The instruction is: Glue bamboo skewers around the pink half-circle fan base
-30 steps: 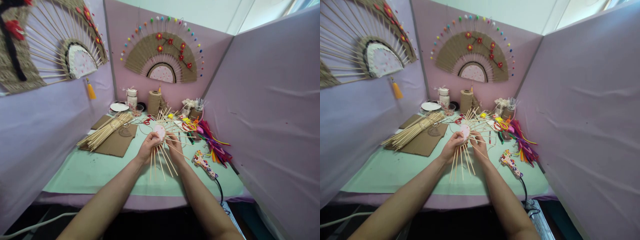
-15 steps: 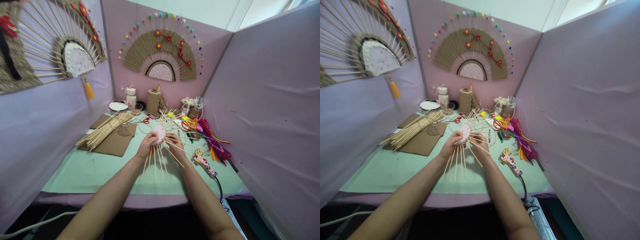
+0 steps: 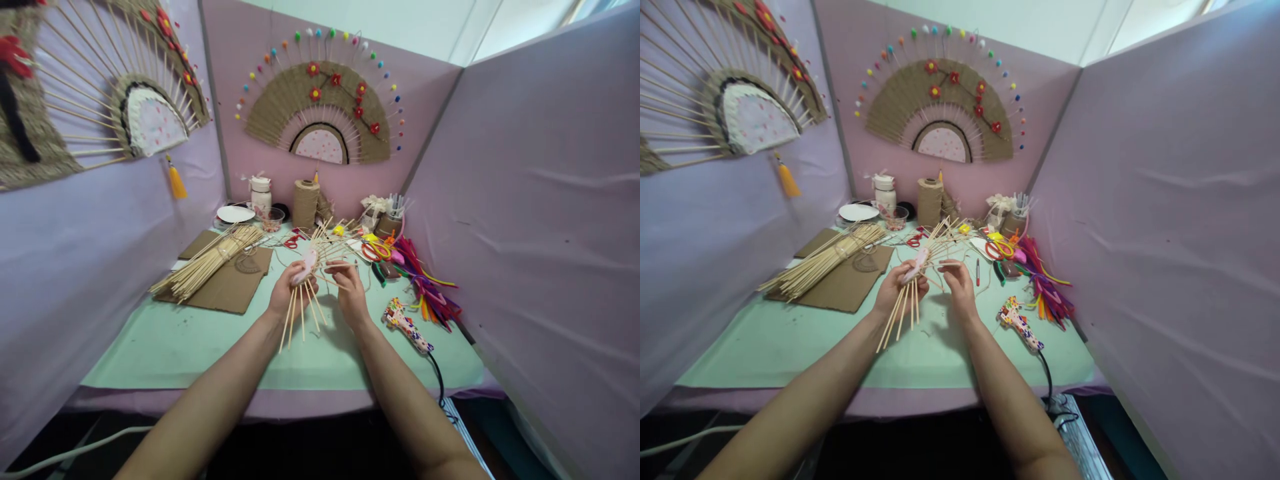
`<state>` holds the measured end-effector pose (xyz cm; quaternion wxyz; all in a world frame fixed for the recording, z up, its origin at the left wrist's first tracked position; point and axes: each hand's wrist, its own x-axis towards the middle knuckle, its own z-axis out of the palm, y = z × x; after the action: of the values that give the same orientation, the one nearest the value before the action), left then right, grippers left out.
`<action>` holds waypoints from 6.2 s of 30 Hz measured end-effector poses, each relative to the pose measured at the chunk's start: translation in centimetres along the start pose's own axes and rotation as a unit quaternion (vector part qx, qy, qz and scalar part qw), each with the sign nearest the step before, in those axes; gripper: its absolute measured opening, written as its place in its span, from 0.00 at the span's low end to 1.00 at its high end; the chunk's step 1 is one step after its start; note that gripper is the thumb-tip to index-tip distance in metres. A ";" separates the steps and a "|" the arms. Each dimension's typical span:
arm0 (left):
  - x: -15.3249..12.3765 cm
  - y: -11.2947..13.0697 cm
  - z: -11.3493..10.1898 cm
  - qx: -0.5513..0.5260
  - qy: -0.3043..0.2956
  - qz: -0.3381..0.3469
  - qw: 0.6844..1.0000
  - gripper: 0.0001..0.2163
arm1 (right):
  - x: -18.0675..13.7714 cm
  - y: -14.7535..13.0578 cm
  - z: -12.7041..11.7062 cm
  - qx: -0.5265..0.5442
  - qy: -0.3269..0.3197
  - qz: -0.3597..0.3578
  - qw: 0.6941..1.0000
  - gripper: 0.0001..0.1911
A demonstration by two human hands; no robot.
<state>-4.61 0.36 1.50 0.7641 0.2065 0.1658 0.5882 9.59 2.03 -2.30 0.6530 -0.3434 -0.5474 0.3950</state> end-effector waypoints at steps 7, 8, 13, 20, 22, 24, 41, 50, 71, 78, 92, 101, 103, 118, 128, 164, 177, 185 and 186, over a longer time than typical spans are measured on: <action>0.2 0.8 -0.3 -0.102 -0.015 -0.055 0.993 0.02 | -1.6 -1.3 0.8 -0.271 0.021 -0.257 0.927 0.09; 0.3 0.6 -0.4 -0.094 -0.019 -0.056 0.994 0.02 | -1.7 -1.4 0.9 -0.278 0.010 -0.270 0.922 0.10; 0.5 -0.3 -0.9 0.023 0.000 0.005 1.000 0.06 | -1.4 -1.1 1.0 -0.204 0.035 -0.194 0.959 0.08; 1.0 0.0 -1.1 0.073 0.030 0.119 0.990 0.34 | 0.5 0.6 -0.3 -0.042 0.121 0.049 0.991 0.11; 1.4 0.3 -1.5 0.075 0.043 0.130 0.988 0.31 | 1.1 0.5 -1.5 -0.043 0.193 0.034 0.980 0.11; 1.8 0.4 -2.0 0.075 0.059 0.136 0.986 0.26 | 1.6 -0.1 -2.6 -0.043 0.268 0.009 0.963 0.11; 1.5 -1.2 -1.7 0.098 0.082 0.134 0.983 0.15 | -1.5 -3.0 2.9 -0.373 0.032 -0.256 0.891 0.19; 1.1 -1.8 -1.6 0.104 0.076 0.126 0.984 0.15 | -1.4 -2.8 2.7 -0.388 0.038 -0.272 0.880 0.17; 1.4 -1.7 -1.9 0.063 0.092 0.104 0.988 0.15 | -2.1 -1.9 2.4 -0.324 0.055 -0.266 0.906 0.26; 1.1 -2.0 -1.8 0.069 0.076 0.096 0.990 0.15 | -2.0 -2.3 2.6 -0.358 0.055 -0.267 0.893 0.20; 1.6 -1.8 -2.2 0.021 0.092 0.091 0.991 0.12 | -2.0 -1.8 2.3 -0.342 0.047 -0.315 0.884 0.23; 1.5 -2.2 -2.1 0.046 0.079 0.100 0.991 0.15 | -2.3 -2.1 2.2 -0.334 0.068 -0.351 0.872 0.24; 1.4 -2.2 -1.9 0.061 0.077 0.101 0.990 0.15 | -2.3 -2.0 2.2 -0.347 0.063 -0.340 0.872 0.23; 1.1 -2.4 -1.6 0.122 0.079 0.103 0.984 0.15 | -2.3 -2.2 2.2 -0.356 0.055 -0.315 0.878 0.24; 1.2 -1.3 -1.6 0.135 0.028 0.089 0.986 0.18 | -2.6 -2.7 1.4 -0.332 0.120 -0.381 0.855 0.19; 0.5 1.6 -1.0 -0.011 -0.013 -0.252 0.968 0.11 | 0.3 -0.7 -0.3 -0.140 -0.024 -0.055 0.988 0.10; 0.4 0.2 -1.0 0.229 0.046 -0.060 0.971 0.29 | 0.3 -1.7 -0.8 0.004 0.028 0.053 0.998 0.14; 0.9 0.5 -1.7 0.314 0.111 0.063 0.941 0.35 | 0.7 -4.3 -3.4 0.030 0.044 0.103 0.993 0.13; 1.0 0.6 -1.8 0.319 0.119 0.070 0.938 0.35 | 0.6 -4.8 -3.7 0.032 0.038 0.104 0.993 0.13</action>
<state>-5.74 1.68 0.29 0.5900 0.3791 0.4193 0.5765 13.96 0.38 1.61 0.6391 -0.3924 -0.4707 0.4648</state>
